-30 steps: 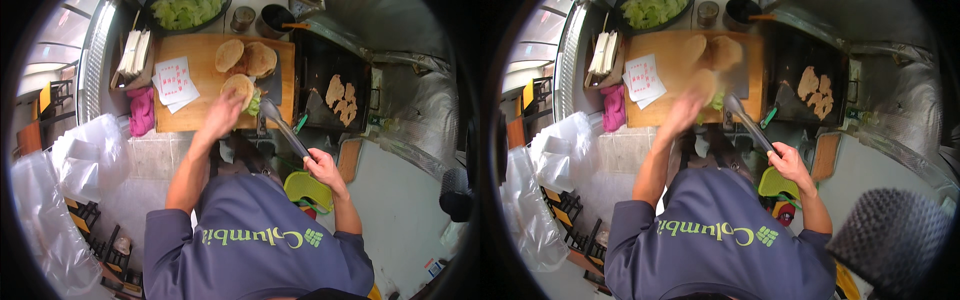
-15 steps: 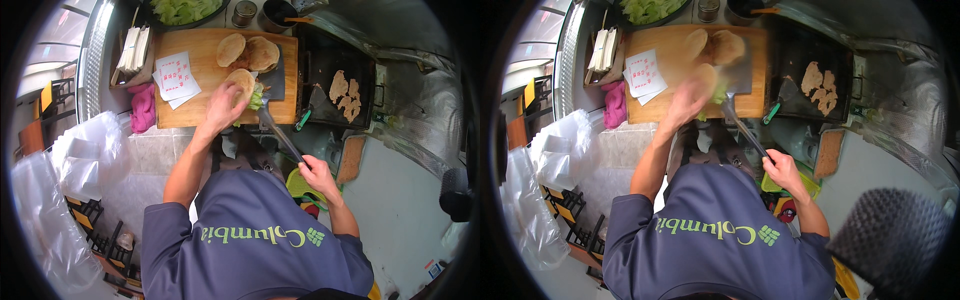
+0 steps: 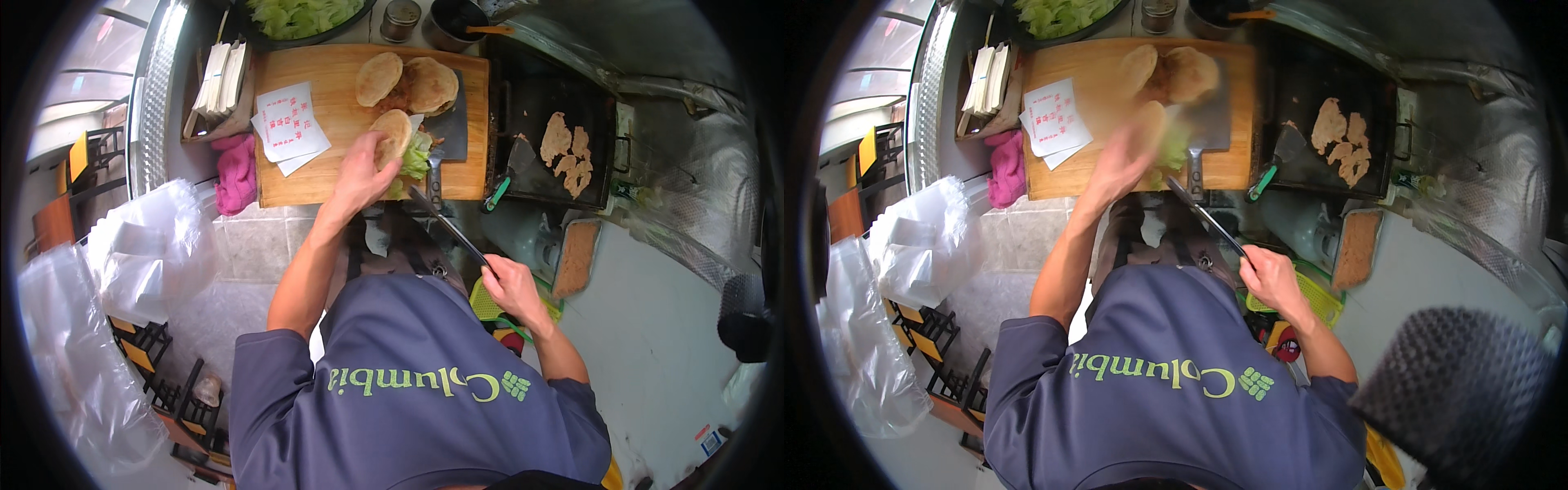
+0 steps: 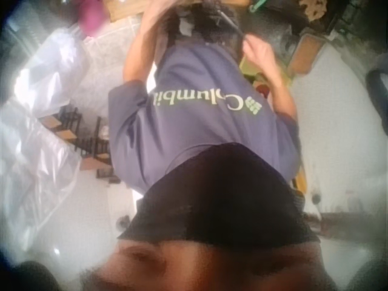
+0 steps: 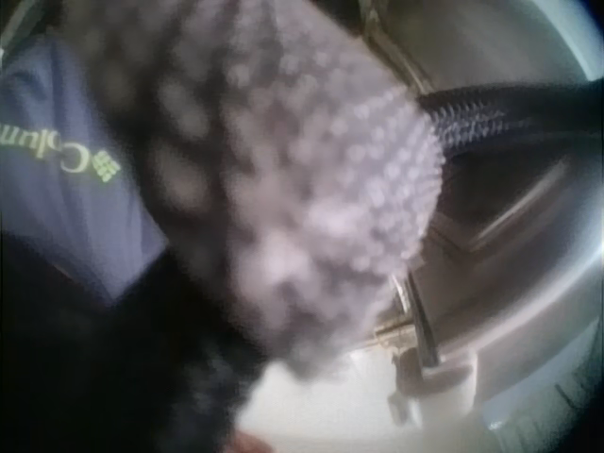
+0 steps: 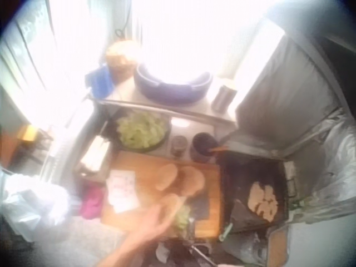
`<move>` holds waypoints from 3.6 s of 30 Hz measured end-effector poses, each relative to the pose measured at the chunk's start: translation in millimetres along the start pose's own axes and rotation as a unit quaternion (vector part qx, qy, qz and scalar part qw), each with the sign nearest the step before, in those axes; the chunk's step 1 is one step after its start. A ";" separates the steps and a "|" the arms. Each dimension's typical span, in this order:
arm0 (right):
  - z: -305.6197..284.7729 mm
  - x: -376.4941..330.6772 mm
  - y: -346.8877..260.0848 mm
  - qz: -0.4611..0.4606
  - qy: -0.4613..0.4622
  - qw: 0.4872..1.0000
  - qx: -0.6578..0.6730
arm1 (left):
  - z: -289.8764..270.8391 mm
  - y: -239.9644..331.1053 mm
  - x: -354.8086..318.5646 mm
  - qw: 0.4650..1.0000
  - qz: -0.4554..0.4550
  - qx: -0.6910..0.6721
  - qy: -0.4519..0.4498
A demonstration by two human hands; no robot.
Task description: The person cooks sliced meat on a flat-top grill, then assembles tacos by placing the meat and lettuce into tortillas, seasoning them, and wrapping each in paper. The person repeats this process for multiple tacos.
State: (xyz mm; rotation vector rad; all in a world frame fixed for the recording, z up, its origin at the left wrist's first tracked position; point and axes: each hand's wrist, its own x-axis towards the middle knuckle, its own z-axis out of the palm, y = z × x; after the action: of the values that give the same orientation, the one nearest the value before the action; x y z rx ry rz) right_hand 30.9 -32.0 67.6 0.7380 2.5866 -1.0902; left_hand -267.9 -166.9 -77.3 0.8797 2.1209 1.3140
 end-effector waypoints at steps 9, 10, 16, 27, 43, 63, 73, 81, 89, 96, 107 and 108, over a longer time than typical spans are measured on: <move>-2.9 38.8 -23.5 0.095 0.044 0.990 0.092 | -4.0 3.1 -5.6 0.986 -0.093 -0.140 -0.021; -3.7 34.5 -22.3 0.070 0.047 0.994 0.063 | -6.7 5.4 -6.6 0.989 -0.089 -0.119 -0.016; 26.5 5.8 5.6 -0.049 0.053 0.993 -0.095 | -6.4 7.7 -6.3 0.994 -0.071 -0.084 -0.004; 10.5 22.4 -16.2 -0.062 0.130 0.989 -0.034 | 5.2 -21.4 -10.9 0.967 -0.105 -0.234 -0.003; 21.8 42.7 4.7 0.191 -0.062 0.932 0.303 | -3.7 21.9 -8.8 0.991 0.049 0.103 -0.064; -78.1 364.4 -166.7 -0.131 0.072 0.956 -0.251 | -10.3 19.7 -43.7 0.995 0.026 0.084 0.044; -78.8 373.4 -147.6 -0.058 -0.006 0.998 0.015 | -32.3 3.0 -41.6 0.992 0.006 0.072 0.102; -91.2 262.2 -62.9 -0.004 -0.062 0.944 0.324 | -37.6 -10.3 45.1 0.988 0.020 0.067 0.134; -56.6 136.6 -24.2 0.090 0.071 0.954 0.278 | -7.3 -8.9 104.1 0.982 0.061 0.160 0.074; -14.5 141.1 -36.6 0.150 0.013 0.935 0.321 | -46.6 4.2 90.0 0.986 -0.065 -0.034 0.152; 4.3 173.3 -37.7 0.163 -0.046 0.921 0.351 | -33.1 1.1 87.5 0.990 0.121 0.037 0.062; 5.1 174.7 -35.8 0.171 -0.049 0.918 0.354 | -33.6 -0.6 89.9 0.987 0.140 0.055 0.052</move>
State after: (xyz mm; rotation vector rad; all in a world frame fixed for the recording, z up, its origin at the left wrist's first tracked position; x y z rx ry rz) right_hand -135.6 5.6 15.8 1.1836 1.8369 -1.8857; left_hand -351.7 -120.6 -70.2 1.2160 2.2286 1.4179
